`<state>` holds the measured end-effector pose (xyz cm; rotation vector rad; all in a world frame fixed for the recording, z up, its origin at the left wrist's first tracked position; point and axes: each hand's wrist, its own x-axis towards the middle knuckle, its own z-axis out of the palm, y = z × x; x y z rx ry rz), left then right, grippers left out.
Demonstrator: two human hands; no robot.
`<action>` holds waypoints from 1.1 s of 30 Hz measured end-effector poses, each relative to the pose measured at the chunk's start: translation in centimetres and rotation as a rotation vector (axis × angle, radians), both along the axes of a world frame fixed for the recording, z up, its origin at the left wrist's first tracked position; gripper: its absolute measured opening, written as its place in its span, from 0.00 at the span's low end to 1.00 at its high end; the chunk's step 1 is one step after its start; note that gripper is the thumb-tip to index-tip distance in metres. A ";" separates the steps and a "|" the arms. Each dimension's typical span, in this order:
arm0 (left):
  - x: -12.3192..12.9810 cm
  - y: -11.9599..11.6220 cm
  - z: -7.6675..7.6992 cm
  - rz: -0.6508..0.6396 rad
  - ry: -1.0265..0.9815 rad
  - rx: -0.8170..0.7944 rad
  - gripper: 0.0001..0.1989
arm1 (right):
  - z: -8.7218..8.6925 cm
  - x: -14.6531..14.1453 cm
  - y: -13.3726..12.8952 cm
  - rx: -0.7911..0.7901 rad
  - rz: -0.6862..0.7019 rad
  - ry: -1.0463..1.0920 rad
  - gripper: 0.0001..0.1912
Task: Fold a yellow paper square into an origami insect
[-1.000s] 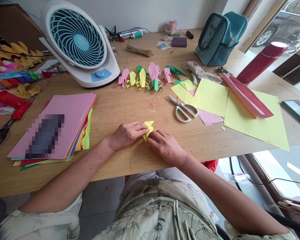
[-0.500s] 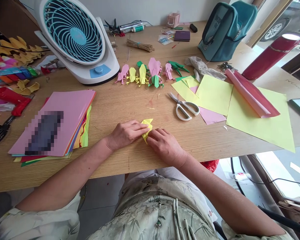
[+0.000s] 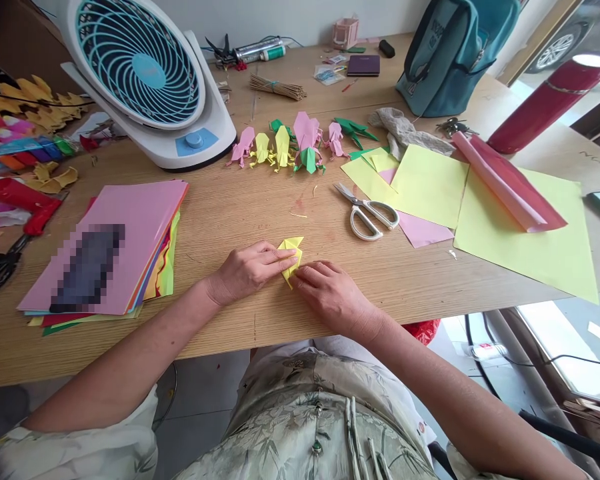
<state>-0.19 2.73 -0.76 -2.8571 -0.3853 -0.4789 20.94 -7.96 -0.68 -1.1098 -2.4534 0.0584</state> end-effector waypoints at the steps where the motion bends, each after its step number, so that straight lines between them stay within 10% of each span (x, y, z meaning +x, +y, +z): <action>1: 0.0 0.0 0.0 0.001 0.006 -0.003 0.18 | 0.0 0.1 -0.1 -0.003 0.000 -0.003 0.17; 16: 0.3 -1.2 1.2 0.017 0.122 0.115 0.20 | -0.2 0.0 -0.3 0.006 -0.022 -0.007 0.13; 33: 1.4 -2.2 0.4 0.115 0.081 -0.273 0.21 | 0.0 -0.1 -0.7 -0.037 -0.014 -0.049 0.14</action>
